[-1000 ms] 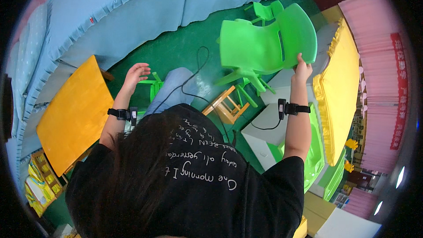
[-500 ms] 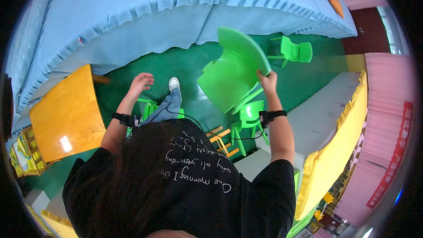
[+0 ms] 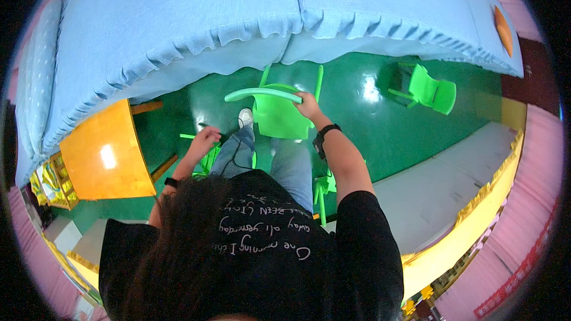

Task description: The person organizes a room by picking up green and yellow chairs from the floor and placing them against a bed and a table, and then picks up pillows from a bed and places them onto a chair. The person then walks to a different area, picks up a folded piece of fabric, and places it into a box.

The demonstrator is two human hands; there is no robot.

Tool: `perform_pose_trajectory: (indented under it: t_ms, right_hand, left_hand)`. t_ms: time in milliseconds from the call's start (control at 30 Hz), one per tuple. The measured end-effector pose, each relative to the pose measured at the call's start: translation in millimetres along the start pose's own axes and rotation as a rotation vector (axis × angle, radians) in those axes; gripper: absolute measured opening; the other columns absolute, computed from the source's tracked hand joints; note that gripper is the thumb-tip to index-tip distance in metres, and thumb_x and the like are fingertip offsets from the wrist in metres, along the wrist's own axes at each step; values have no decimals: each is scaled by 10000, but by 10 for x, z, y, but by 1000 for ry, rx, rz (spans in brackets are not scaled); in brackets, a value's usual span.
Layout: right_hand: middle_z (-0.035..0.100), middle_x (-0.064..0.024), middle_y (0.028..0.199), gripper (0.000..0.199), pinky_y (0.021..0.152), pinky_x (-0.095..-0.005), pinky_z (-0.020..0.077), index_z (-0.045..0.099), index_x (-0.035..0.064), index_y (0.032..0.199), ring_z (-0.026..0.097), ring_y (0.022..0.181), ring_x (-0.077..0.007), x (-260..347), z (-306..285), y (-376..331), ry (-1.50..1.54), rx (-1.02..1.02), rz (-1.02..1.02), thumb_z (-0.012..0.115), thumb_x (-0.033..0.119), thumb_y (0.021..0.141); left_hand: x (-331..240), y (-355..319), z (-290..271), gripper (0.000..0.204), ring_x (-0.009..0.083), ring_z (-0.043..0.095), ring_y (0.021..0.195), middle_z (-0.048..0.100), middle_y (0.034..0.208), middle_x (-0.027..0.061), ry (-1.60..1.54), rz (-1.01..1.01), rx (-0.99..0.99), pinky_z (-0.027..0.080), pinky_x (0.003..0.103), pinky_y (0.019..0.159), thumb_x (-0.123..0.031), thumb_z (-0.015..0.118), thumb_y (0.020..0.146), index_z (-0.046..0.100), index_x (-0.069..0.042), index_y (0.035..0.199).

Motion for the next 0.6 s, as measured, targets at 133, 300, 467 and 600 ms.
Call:
perform_pose_trajectory:
  t_ms: [133, 300, 467, 600]
  right_hand:
    - [618, -129, 827, 237, 713, -312, 450, 593, 4, 926, 590, 776, -226, -460, 74, 668, 82, 195, 22, 609, 100, 710]
    - [617, -115, 843, 277, 726, -316, 432, 585, -2, 957, 569, 781, -191, -1062, 231, 1193, 117, 299, 8, 622, 122, 713]
    - [612, -107, 883, 329, 721, -308, 431, 567, 17, 1014, 563, 792, -184, -1399, 382, 1709, 240, 291, 216, 638, 120, 710]
    - [609, -84, 843, 276, 666, -288, 421, 584, 23, 943, 546, 741, -155, -1823, 308, 2025, 317, -8, 359, 613, 25, 668]
  left_hand:
    - [214, -274, 129, 173, 166, 560, 765, 592, 834, 77, 29, -5, -261, 444, 287, 707, -98, 449, 828, 531, 5, 941]
    - [863, -972, 784, 135, 149, 553, 719, 590, 768, 93, -56, -259, -556, 421, 259, 640, -90, 440, 818, 545, -6, 828]
    - [957, -1169, 1745, 198, 171, 561, 832, 589, 909, 77, -43, -412, -288, 445, 294, 710, -74, 425, 823, 512, -22, 992]
    - [808, -1155, 2183, 206, 216, 574, 848, 592, 906, 128, -30, -453, -218, 452, 327, 748, -83, 435, 844, 500, 13, 1014]
Point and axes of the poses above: each hand's wrist, its own y-axis towards the middle knuckle, its own z-axis out of the palm, x = y × z, the point moved 4 cm from there along y, towards the middle knuckle
